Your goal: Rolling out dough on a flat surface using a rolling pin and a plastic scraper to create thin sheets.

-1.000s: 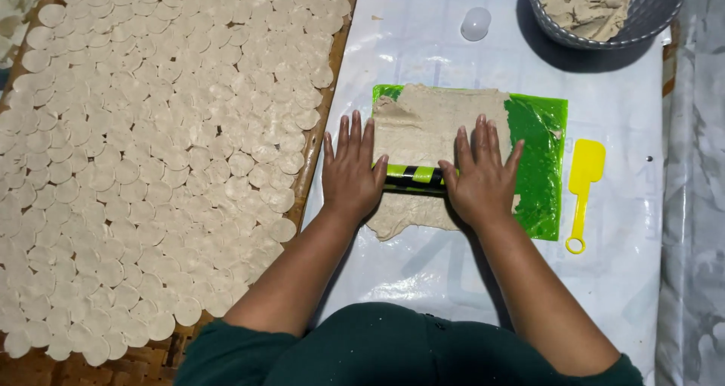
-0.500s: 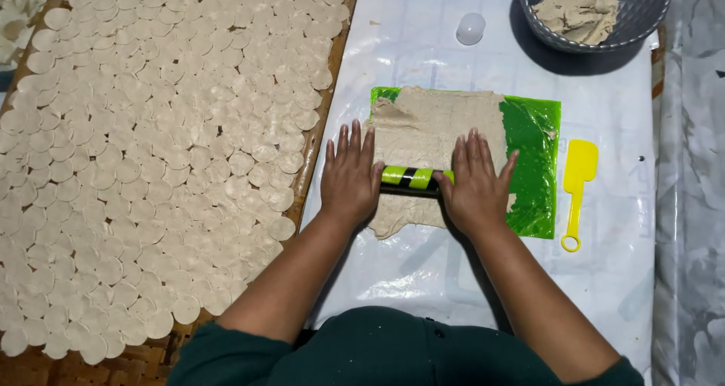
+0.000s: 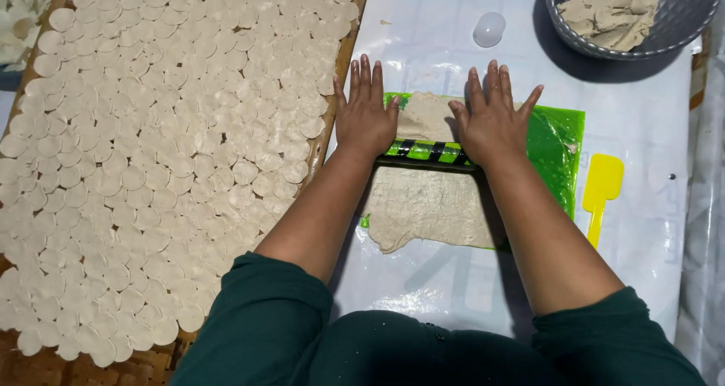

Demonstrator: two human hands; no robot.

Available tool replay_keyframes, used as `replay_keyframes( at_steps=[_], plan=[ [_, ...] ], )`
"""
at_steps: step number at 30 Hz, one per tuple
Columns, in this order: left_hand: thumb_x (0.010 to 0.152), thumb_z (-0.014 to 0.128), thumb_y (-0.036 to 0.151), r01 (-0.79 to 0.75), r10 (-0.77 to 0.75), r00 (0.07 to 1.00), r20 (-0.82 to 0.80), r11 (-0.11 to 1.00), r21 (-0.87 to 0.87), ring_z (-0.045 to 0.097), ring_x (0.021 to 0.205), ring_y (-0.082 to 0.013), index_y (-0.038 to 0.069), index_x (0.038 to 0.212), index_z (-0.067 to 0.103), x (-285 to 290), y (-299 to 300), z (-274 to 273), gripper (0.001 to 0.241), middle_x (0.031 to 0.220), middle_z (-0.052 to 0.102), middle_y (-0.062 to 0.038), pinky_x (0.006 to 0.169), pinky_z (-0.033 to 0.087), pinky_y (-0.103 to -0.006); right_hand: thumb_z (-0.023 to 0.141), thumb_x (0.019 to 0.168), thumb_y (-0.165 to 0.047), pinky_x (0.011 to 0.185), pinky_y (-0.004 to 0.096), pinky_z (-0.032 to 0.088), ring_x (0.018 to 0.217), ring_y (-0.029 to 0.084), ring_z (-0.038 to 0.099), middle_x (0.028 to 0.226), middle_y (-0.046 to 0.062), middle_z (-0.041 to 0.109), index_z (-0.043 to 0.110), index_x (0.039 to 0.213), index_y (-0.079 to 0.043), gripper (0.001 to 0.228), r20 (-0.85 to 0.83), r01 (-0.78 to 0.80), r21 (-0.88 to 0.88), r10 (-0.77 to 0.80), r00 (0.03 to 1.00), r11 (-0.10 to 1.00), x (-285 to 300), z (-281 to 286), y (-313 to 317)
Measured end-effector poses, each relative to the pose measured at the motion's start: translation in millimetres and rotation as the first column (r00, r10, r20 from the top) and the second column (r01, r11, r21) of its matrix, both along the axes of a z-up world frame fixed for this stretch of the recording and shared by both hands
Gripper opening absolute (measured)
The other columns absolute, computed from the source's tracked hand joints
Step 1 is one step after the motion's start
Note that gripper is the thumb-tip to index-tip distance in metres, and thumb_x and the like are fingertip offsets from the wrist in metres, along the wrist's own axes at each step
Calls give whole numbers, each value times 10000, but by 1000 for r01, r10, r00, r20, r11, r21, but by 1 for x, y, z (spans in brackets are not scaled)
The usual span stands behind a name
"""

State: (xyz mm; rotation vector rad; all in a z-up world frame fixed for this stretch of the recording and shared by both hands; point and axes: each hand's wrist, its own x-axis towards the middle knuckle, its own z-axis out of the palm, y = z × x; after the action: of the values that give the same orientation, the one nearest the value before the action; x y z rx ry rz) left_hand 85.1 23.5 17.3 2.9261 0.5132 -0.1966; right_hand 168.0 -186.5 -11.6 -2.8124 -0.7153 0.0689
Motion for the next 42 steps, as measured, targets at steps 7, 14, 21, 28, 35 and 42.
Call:
replay_keyframes(
  at_steps=[7,14,21,28,35,42],
  plan=[
    [1018,341,378,10,-10,999,41,1000,15,-25,1582,-270,88,1636,92,-57,-17,-1,727,1716,-6,-140,1242,-67,-558,337,1023,-569,1117,713,-111,1561,277,56,1697,142,109,307,1598,-186,692,-39,-9,-9,8,999,1000,-52,-5,-18],
    [1040,383,287,128,-134,955,264,991,40,170,1596,-333,-6,1602,297,-132,-30,-26,639,1700,228,-222,1291,72,-515,358,1074,-497,1210,700,-27,1590,283,179,1726,105,214,415,1586,-204,593,64,-61,-60,65,996,996,-129,-6,-45],
    [1040,339,428,65,-93,988,-125,975,-211,95,1571,-274,74,1611,206,-116,-15,28,685,1688,155,-142,1261,-10,-492,389,980,-579,1071,785,-75,1525,309,133,1665,142,128,341,1573,-242,683,-145,-96,-67,86,986,993,-127,13,-46],
    [1060,299,416,-6,4,997,74,1000,26,-32,1578,-262,85,1627,109,-71,-5,-9,684,1715,4,-133,1249,-50,-504,340,1065,-524,1107,802,-86,1582,325,105,1727,157,101,354,1606,-212,624,34,32,75,-35,999,997,-84,-2,-28],
    [1005,355,299,24,-24,999,-25,1000,-15,-22,1589,-283,60,1627,119,-94,-11,-15,707,1718,14,-158,1248,-58,-556,284,1049,-516,1124,766,-90,1577,277,96,1714,138,87,353,1585,-268,595,-61,12,-51,-15,998,999,-107,1,-32],
    [998,359,246,69,-67,997,42,996,-48,39,1589,-316,38,1617,198,-124,-17,-20,673,1704,96,-197,1247,-40,-578,296,1046,-478,1159,713,-23,1549,295,141,1691,146,149,371,1575,-282,569,-45,-40,-51,37,998,998,-133,-7,-45]
  ],
)
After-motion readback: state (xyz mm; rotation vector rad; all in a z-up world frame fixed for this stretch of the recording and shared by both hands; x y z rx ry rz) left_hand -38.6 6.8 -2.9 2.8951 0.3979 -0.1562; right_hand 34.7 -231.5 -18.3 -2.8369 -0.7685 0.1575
